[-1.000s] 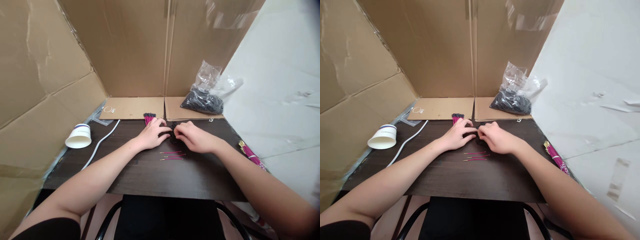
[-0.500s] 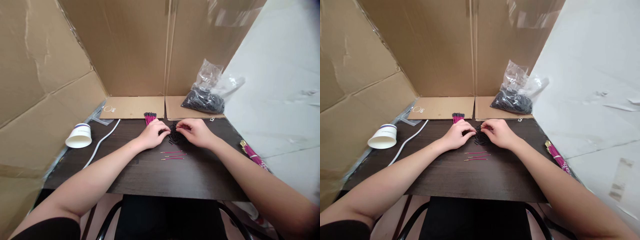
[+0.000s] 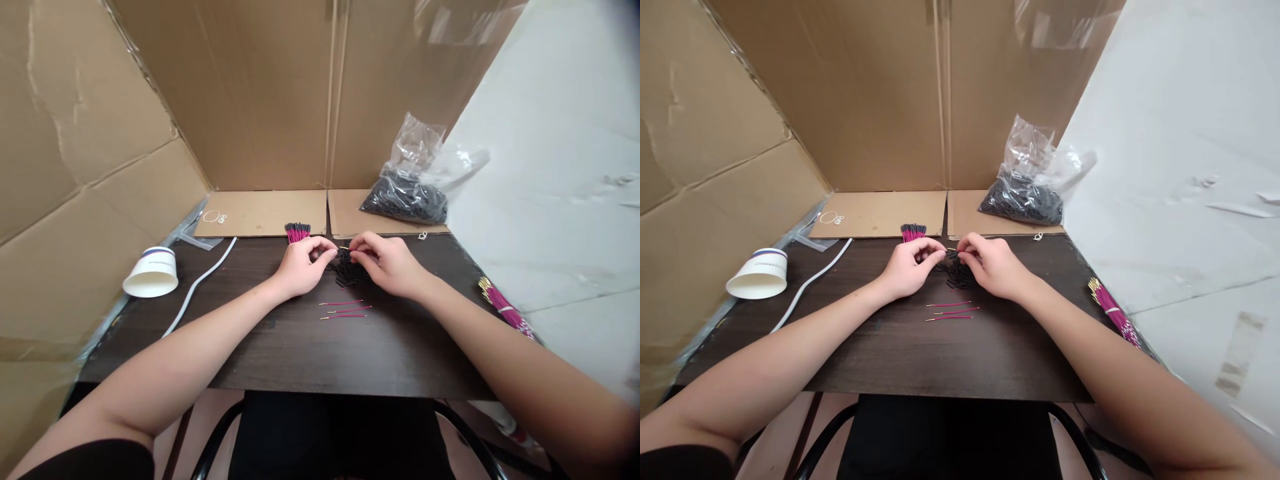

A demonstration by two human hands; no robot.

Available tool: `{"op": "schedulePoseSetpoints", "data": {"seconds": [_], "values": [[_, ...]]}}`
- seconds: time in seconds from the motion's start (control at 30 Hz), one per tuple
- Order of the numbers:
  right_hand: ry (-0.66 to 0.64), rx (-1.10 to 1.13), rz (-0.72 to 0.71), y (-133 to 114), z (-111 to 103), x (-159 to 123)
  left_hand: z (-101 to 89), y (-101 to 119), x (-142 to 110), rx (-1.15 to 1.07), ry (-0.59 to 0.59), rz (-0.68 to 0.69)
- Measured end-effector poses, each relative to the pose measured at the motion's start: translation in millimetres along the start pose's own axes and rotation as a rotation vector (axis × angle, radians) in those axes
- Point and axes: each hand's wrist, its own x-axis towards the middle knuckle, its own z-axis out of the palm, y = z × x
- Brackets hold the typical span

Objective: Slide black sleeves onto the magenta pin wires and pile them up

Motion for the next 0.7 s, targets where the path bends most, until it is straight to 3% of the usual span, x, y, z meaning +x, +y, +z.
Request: {"op": "schedulePoseSetpoints", "data": {"seconds": [0.7], "values": [[0.025,-0.082,-0.069,-1.0,2.2,-0.9,-1.2,3.9,-1.0,0.004,-0.043,0.018]]}}
